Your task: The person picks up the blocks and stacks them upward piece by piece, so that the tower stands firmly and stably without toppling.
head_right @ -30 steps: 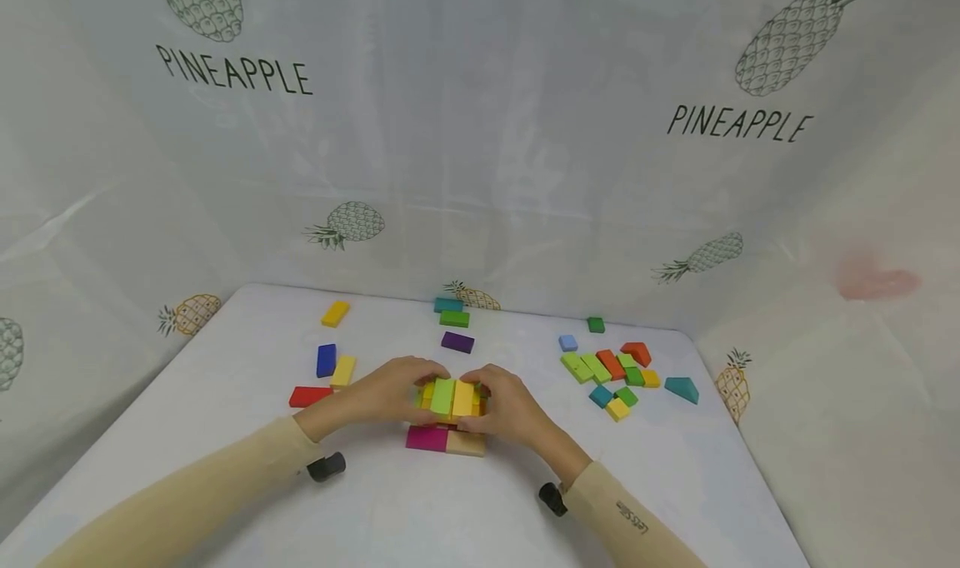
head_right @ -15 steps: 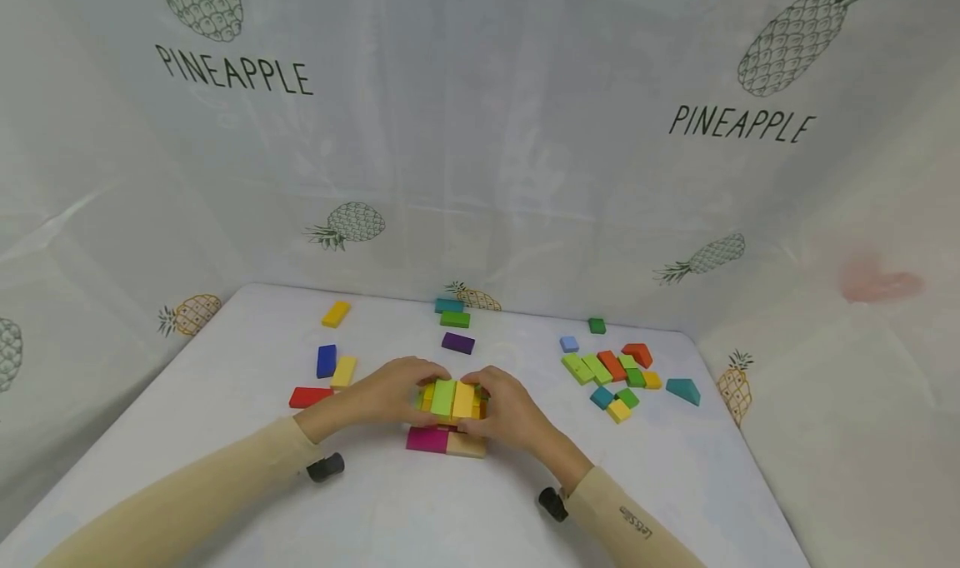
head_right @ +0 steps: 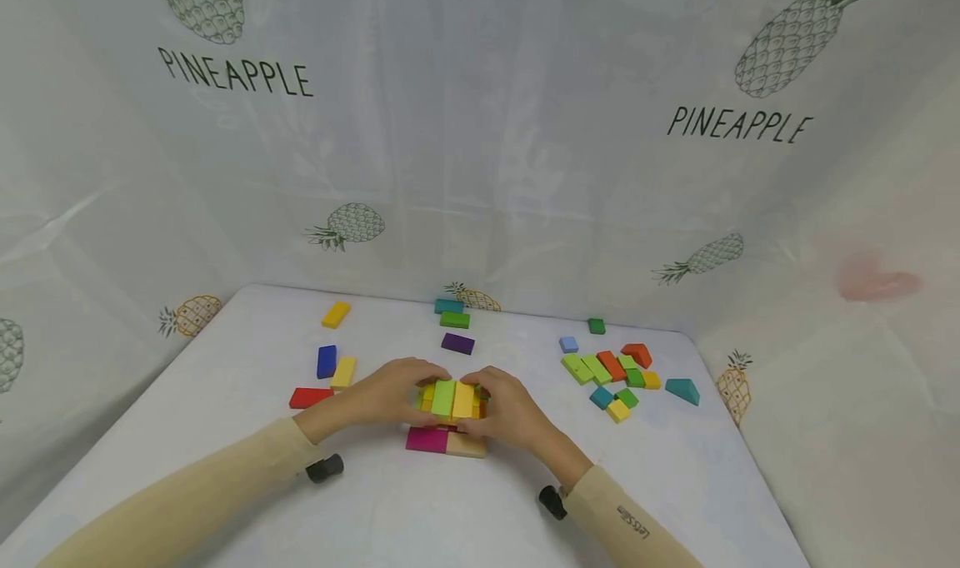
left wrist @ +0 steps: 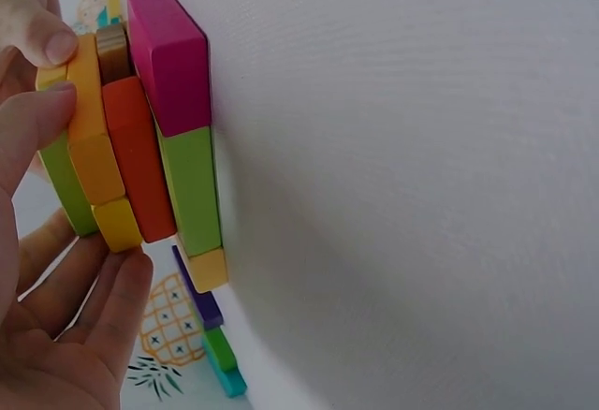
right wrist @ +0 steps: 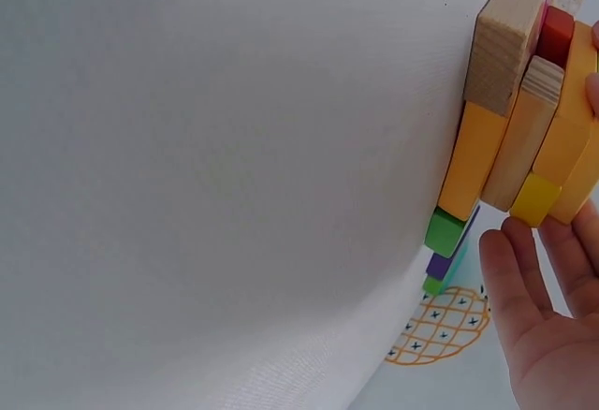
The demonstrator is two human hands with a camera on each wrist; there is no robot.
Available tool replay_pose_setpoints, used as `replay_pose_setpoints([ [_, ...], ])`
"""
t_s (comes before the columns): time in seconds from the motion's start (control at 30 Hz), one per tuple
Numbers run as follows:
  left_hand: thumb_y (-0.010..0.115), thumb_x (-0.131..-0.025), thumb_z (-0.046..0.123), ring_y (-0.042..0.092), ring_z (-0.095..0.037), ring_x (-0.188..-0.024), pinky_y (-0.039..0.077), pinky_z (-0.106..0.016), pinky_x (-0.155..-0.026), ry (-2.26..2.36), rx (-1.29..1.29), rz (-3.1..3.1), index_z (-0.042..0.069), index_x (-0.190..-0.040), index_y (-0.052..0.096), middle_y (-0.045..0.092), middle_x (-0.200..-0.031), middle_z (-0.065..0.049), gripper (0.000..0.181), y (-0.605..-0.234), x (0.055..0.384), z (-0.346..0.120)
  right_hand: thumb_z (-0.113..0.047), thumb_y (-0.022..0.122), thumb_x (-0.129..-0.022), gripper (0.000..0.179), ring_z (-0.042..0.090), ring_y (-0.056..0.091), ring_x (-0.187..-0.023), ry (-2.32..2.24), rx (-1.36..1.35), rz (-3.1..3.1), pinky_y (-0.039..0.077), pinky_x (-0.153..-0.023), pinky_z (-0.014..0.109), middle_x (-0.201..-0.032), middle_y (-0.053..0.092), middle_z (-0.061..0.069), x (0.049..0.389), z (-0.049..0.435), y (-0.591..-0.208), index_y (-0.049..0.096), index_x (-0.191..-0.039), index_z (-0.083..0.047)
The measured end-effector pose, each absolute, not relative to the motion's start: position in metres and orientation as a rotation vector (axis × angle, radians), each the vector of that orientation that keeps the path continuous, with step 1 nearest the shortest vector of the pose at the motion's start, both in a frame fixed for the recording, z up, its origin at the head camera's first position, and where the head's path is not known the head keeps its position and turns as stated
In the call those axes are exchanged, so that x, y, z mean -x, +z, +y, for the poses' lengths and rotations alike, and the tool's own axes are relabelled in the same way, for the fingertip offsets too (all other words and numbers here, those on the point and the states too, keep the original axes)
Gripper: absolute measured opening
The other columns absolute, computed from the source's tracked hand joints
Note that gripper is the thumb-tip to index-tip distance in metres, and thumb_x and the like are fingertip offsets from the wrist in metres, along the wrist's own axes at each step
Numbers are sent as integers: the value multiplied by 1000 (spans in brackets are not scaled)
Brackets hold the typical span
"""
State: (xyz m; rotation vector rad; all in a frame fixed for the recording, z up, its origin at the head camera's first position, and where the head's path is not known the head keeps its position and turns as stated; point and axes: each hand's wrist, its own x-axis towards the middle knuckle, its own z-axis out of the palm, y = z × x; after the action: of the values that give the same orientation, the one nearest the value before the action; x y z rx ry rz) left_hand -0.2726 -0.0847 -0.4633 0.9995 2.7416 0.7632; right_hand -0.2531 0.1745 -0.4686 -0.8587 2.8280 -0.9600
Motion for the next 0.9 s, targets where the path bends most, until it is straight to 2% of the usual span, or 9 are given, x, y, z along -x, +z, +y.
replay_pose_setpoints([
  [0.23,87,-88,43,58,-17,-126,54,-41,-108,762,-992,2732,22,-145,63,66,-141,4,65,-465,273,-84,-32,93,-85,58,15,64,-108,-959,851,2832,62,-96,37,-125,69,-2,254,176,-471,68,-134,-14],
  [0.53,87,-85,53,62,-22,-126,57,-45,-104,821,-923,2715,22,-157,52,64,-146,-2,86,-462,277,-99,-32,93,-84,59,16,64,-109,-959,845,2821,61,-97,39,-127,69,-2,255,176,-472,68,-135,-14],
  [0.63,86,-86,53,62,-25,-126,57,-46,-104,877,-849,2716,22,-156,53,65,-144,-4,83,-456,281,-116,-33,93,-84,60,16,63,-109,-959,832,2818,61,-98,39,-127,69,-2,256,174,-472,68,-135,-15],
  [0.73,84,-90,50,65,-29,-123,58,-47,-102,902,-817,2741,18,-153,57,68,-138,-7,76,-454,286,-135,-34,93,-84,60,15,63,-109,-939,809,2829,61,-98,39,-128,69,-2,256,173,-471,68,-136,-16],
  [0.9,84,-92,42,66,-24,-105,60,-41,-93,858,-737,2877,12,-144,64,71,-121,-8,64,-457,294,-172,-32,93,-84,60,15,63,-108,-940,803,2838,61,-97,38,-127,68,-2,255,174,-470,68,-136,-15],
])
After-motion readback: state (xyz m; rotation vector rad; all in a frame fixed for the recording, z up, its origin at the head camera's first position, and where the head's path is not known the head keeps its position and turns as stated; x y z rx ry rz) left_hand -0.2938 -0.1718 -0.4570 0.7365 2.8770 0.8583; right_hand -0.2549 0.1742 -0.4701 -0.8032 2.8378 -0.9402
